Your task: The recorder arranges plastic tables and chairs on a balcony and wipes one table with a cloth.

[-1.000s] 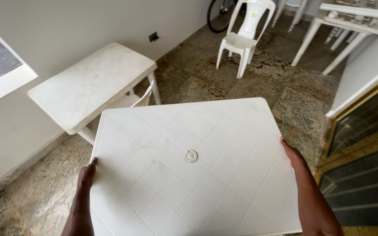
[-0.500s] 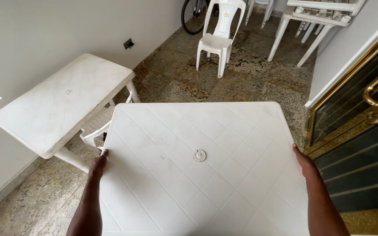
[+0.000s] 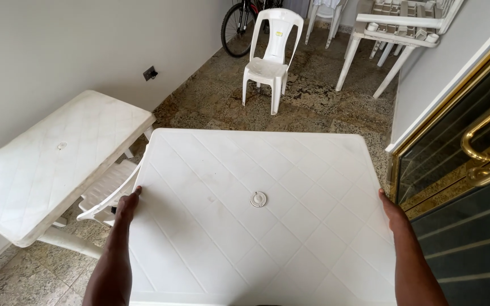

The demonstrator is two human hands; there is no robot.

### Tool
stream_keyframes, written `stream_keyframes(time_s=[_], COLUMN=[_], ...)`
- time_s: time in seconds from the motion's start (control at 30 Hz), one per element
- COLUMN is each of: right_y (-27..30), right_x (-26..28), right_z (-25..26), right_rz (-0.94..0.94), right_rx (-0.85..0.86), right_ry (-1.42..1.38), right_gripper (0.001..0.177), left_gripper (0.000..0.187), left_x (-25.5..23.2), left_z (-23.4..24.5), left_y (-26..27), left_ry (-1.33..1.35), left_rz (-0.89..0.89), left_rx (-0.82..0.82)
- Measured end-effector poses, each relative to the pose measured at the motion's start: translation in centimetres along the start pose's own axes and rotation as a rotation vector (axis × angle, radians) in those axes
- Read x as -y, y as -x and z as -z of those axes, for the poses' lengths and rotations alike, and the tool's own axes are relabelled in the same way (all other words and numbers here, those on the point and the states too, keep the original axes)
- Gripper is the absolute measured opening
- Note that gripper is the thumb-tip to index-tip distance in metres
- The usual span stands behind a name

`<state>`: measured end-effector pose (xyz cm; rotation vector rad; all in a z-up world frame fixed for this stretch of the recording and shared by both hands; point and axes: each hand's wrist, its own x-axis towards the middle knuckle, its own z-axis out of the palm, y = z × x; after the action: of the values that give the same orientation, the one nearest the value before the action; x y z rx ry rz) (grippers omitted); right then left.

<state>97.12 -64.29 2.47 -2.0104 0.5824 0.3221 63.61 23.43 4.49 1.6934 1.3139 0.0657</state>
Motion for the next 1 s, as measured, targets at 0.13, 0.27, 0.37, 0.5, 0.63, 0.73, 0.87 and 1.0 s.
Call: stream_keyframes(time_s=[0.13, 0.27, 0.37, 0.5, 0.63, 0.73, 0.87, 1.0], right_y=[0.2, 2.2, 2.2, 0.4, -4.2, -7.5, -11.6, -13.1], right_x=[3.8, 8.7, 11.9, 14.1, 13.6, 12.8, 12.5, 15.0], right_z=[-0.3, -0.4, -0.8, -1.3, -2.0, -2.9, -4.3, -5.9], right_rz=[-0.061, -0.067, -0.073, -0.060, -0.057, -0.007, 0.066, -0.072], right_rx=[0.000, 0.040, 0.030, 0.032, 0.011, -0.011, -0.074, -0.049], right_ry=[0.035, 0.116, 0.193, 0.230, 0.184, 0.109, 0.103, 0.091], right_gripper=[0.123, 0.123, 0.122, 0.118, 0.120, 0.123, 0.124, 0.124], left_gripper=[0.094, 0.091, 0.088, 0.083, 0.084, 0.079, 0.081, 0.079], left_x=[-1.9, -4.0, -5.4, -7.6, -9.0, -10.1, -13.2, -16.5], left_z=[-1.2, -2.2, -3.0, -3.9, -5.8, -7.7, -9.7, -11.2], left_y=[-0.7, -0.7, -2.2, -4.3, -8.7, -13.2, -16.2, -20.3], left_ry=[0.005, 0.050, 0.070, 0.186, 0.206, 0.289, 0.394, 0.172], left_rz=[0.026, 0.008, -0.018, -0.035, -0.042, -0.079, -0.131, -0.077], left_rx=[0.000, -0.015, -0.026, 0.017, 0.025, 0.052, 0.151, 0.051])
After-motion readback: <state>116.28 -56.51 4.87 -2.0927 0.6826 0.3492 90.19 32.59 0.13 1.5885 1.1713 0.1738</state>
